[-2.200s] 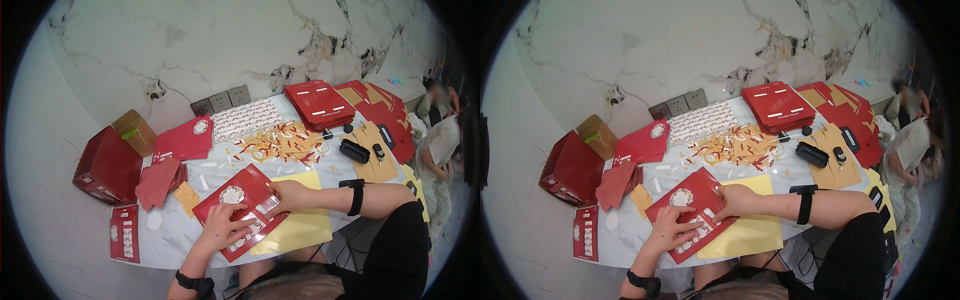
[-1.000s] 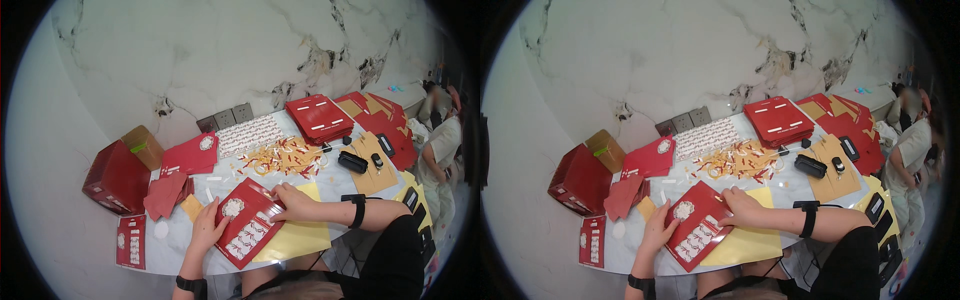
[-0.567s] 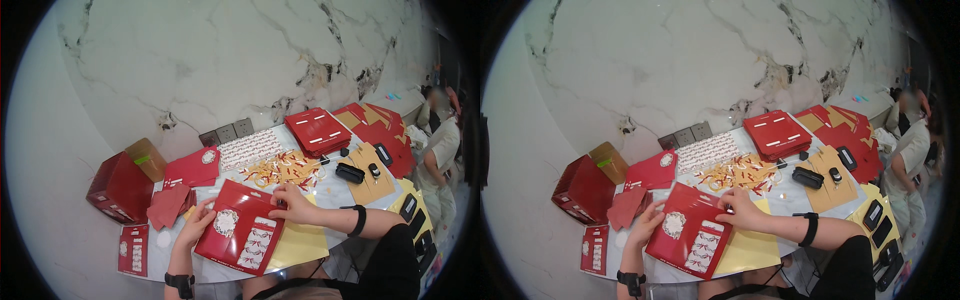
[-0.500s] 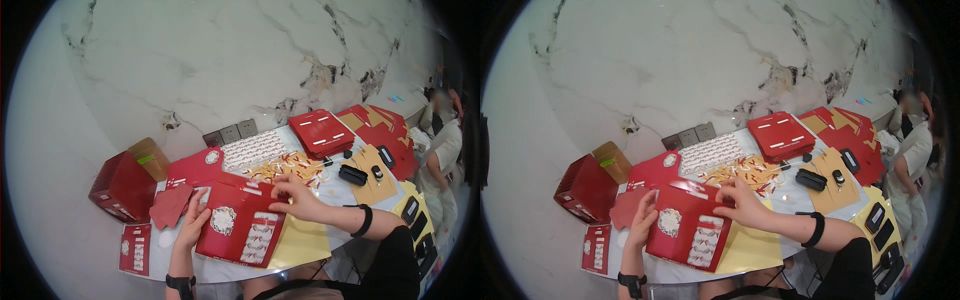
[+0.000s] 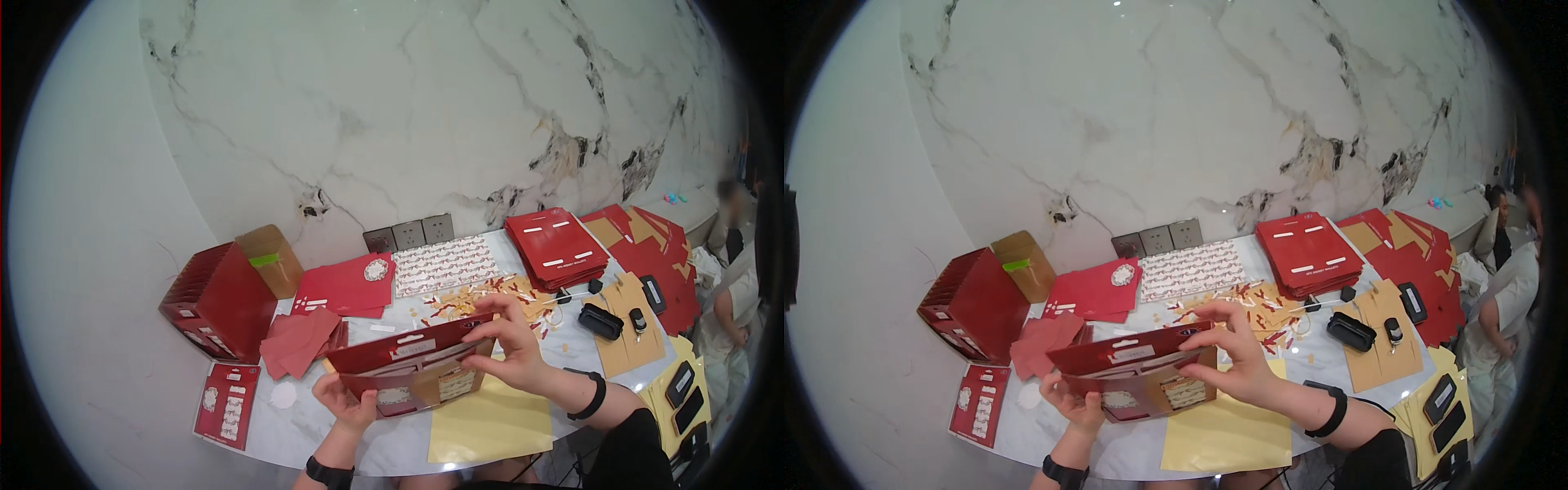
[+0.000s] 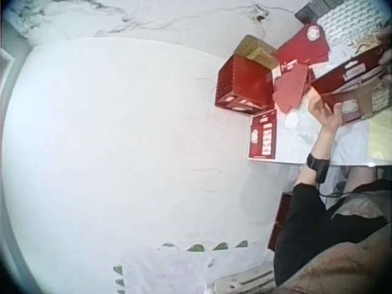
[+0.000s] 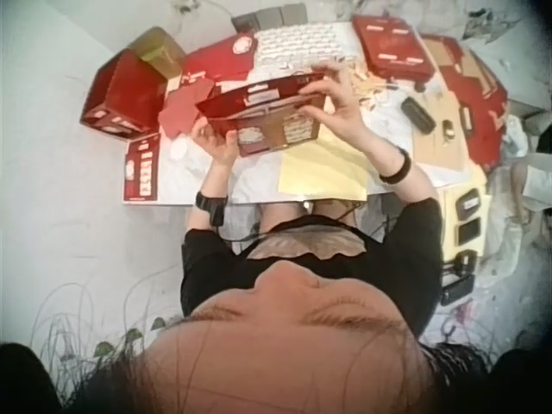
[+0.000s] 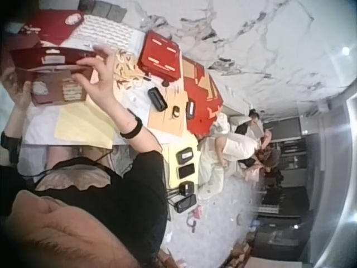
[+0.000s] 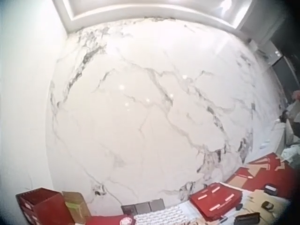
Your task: Assembling red paper money wallets by inserting decorative components and cards into envelopes.
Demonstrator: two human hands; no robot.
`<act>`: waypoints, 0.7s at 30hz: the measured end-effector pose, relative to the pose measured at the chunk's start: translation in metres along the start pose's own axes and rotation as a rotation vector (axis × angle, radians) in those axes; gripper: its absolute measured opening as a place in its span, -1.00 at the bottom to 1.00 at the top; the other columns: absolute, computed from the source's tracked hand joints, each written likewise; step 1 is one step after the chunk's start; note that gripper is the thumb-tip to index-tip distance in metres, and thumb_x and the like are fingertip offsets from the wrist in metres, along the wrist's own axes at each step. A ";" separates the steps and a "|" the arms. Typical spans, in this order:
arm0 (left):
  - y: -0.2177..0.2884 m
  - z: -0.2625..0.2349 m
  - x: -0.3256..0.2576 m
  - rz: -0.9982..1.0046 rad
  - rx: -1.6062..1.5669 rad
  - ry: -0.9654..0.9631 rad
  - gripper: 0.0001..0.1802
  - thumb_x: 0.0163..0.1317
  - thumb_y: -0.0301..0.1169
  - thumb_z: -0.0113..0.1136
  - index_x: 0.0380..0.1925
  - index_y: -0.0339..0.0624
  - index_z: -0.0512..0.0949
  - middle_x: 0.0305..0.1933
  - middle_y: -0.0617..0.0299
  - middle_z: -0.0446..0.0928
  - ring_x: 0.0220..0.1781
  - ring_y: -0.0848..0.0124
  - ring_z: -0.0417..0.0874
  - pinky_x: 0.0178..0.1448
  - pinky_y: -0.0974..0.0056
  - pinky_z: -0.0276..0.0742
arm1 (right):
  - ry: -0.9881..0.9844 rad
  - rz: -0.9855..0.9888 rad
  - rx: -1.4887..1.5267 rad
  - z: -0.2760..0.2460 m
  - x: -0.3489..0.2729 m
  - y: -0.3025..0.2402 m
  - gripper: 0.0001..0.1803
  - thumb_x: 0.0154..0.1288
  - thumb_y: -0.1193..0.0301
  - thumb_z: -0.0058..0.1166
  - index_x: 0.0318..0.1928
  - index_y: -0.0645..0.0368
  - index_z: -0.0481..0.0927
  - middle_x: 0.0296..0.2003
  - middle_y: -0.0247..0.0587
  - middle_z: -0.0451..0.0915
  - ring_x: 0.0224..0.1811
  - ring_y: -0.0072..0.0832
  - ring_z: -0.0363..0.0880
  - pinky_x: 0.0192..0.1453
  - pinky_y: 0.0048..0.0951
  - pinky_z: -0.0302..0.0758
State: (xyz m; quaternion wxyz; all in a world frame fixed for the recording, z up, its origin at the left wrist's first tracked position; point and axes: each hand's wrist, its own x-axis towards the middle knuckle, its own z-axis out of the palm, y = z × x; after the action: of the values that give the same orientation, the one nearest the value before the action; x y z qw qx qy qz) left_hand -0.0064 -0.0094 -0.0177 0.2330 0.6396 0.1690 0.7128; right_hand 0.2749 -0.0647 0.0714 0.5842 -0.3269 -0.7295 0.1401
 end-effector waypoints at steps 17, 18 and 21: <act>0.007 -0.019 0.003 0.352 0.159 -0.200 -0.22 -0.03 -0.27 0.60 -0.07 0.01 0.12 -0.36 0.11 0.59 -0.47 0.29 0.66 -0.45 0.31 0.53 | 0.160 -0.234 -0.401 -0.033 0.001 -0.038 -0.59 -0.16 0.22 0.60 -0.24 -0.02 0.74 -0.24 -0.30 0.49 -0.20 -0.43 0.49 -0.21 -0.52 0.42; 0.012 -0.022 0.002 0.347 0.177 -0.196 -0.22 -0.03 -0.27 0.60 -0.07 0.01 0.12 -0.36 0.11 0.59 -0.47 0.29 0.66 -0.45 0.31 0.53 | -0.072 -0.355 -0.507 -0.045 0.008 -0.052 -0.54 -0.16 0.20 0.60 -0.20 0.00 0.71 -0.27 -0.33 0.50 -0.21 -0.43 0.50 -0.21 -0.51 0.41; 0.011 -0.019 -0.002 0.341 0.159 -0.241 -0.22 -0.08 -0.31 0.62 -0.10 0.02 0.14 -0.33 0.11 0.61 -0.54 0.28 0.65 -0.53 0.31 0.52 | -0.234 -0.418 -0.525 -0.029 0.011 -0.071 -0.50 -0.11 0.21 0.56 -0.11 0.06 0.69 -0.28 -0.35 0.59 -0.26 -0.41 0.56 -0.16 -0.44 0.43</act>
State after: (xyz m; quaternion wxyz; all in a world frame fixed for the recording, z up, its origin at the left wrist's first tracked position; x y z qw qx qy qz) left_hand -0.0266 -0.0182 -0.0160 0.0766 0.7558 0.0848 0.6447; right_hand 0.2790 -0.1161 0.1296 0.4086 -0.2913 -0.8538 -0.1384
